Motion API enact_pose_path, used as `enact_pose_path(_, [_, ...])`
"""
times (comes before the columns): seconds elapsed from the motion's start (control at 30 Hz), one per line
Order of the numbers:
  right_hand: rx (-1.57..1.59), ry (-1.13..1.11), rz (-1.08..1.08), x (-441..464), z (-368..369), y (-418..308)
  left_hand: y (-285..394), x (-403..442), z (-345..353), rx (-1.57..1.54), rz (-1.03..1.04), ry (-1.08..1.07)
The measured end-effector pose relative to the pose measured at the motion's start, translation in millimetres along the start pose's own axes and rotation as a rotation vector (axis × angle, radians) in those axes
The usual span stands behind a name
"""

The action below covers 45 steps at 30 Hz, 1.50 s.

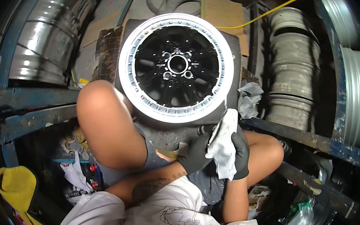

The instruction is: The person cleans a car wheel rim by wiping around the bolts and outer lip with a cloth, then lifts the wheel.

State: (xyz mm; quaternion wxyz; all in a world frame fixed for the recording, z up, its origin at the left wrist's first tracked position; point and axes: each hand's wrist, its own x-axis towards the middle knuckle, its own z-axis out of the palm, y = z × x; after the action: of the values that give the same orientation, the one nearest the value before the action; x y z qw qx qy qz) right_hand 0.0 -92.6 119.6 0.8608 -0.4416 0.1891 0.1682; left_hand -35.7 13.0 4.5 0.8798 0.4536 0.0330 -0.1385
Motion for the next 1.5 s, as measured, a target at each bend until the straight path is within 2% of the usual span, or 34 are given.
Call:
enact_pose_path(0.03, [-0.093,0.033,-0.033,5,4,1,-9,-3,8,-0.309,-0.103,0.081])
enact_pose_path(0.07, [-0.140,0.041,-0.044,8,8,4,-17,-1,7,-0.396,-0.202,0.169])
enact_pose_path(0.13, [-0.238,0.075,-0.075,8,13,10,2,4,3,-0.302,-0.156,0.298])
enact_pose_path(0.2, [-0.431,0.135,-0.068,6,2,16,43,12,-2,0.047,0.157,0.379])
enact_pose_path(0.27, [-0.584,0.123,0.004,-1,-4,17,80,23,-5,0.325,0.231,0.416])
enact_pose_path(0.33, [-0.477,0.149,0.004,-9,5,24,87,27,-10,0.263,0.026,0.215])
enact_pose_path(0.37, [-0.380,0.151,-0.023,-12,11,29,64,29,-11,0.002,-0.109,0.176])
enact_pose_path(0.4, [-0.283,0.152,-0.052,-14,14,32,46,27,-5,-0.118,-0.085,0.258])
enact_pose_path(0.43, [-0.279,0.153,-0.077,-17,8,34,40,23,3,-0.239,-0.159,0.295])
enact_pose_path(0.47, [-0.139,0.147,-0.115,-18,6,38,33,18,9,-0.359,-0.237,0.329])
enact_pose_path(0.5, [-0.029,0.199,-0.104,-18,6,38,30,22,3,-0.502,-0.127,0.140])
enact_pose_path(0.53, [0.082,0.253,-0.096,-19,7,36,27,18,6,-0.576,-0.229,0.098])
enact_pose_path(0.6, [0.175,0.258,-0.091,-17,11,27,28,21,8,-0.429,-0.210,0.116])
enact_pose_path(0.63, [0.118,0.283,-0.068,-19,6,24,32,22,5,-0.154,-0.230,0.145])
enact_pose_path(0.7, [0.026,0.336,-0.048,-21,4,18,41,27,-9,0.297,-0.080,0.264])
enact_pose_path(0.73, [-0.011,0.369,-0.050,-23,8,16,55,35,-10,0.402,0.192,0.443])
enact_pose_path(0.77, [-0.097,0.395,-0.040,-26,4,14,71,39,-13,0.434,0.288,0.433])
enact_pose_path(0.8, [-0.090,0.319,0.022,-31,-3,10,100,41,-13,0.462,0.386,0.425])
enact_pose_path(0.87, [-0.209,0.300,-0.041,-29,10,13,132,38,-11,0.326,0.330,0.179])
enact_pose_path(0.93, [-0.122,0.251,-0.020,-34,20,14,132,40,-6,0.464,0.330,0.003])
enact_pose_path(1.0, [0.027,0.236,0.013,-38,17,19,109,33,-3,0.348,0.000,-0.107])
enact_pose_path(1.03, [0.010,0.315,-0.024,-32,35,21,89,30,5,0.147,-0.200,-0.036])
enact_pose_path(1.13, [-0.087,0.266,-0.007,-20,18,39,7,19,13,-0.190,-0.283,0.148])
enact_pose_path(1.17, [-0.369,0.288,-0.009,-16,11,46,6,13,11,-0.339,-0.355,0.219])
enact_pose_path(1.27, [-0.856,0.305,0.087,2,-5,73,10,-5,-2,-0.795,-0.568,0.433])
enact_pose_path(1.3, [-0.804,0.236,-0.016,9,0,83,14,-4,-3,-0.818,-0.506,0.471])
enact_pose_path(1.4, [-1.204,0.075,-0.191,26,11,85,28,0,-9,-0.831,-0.336,0.590])
enact_pose_path(1.5, [-1.280,0.007,-0.183,33,27,77,39,4,-8,-0.698,-0.303,0.652])
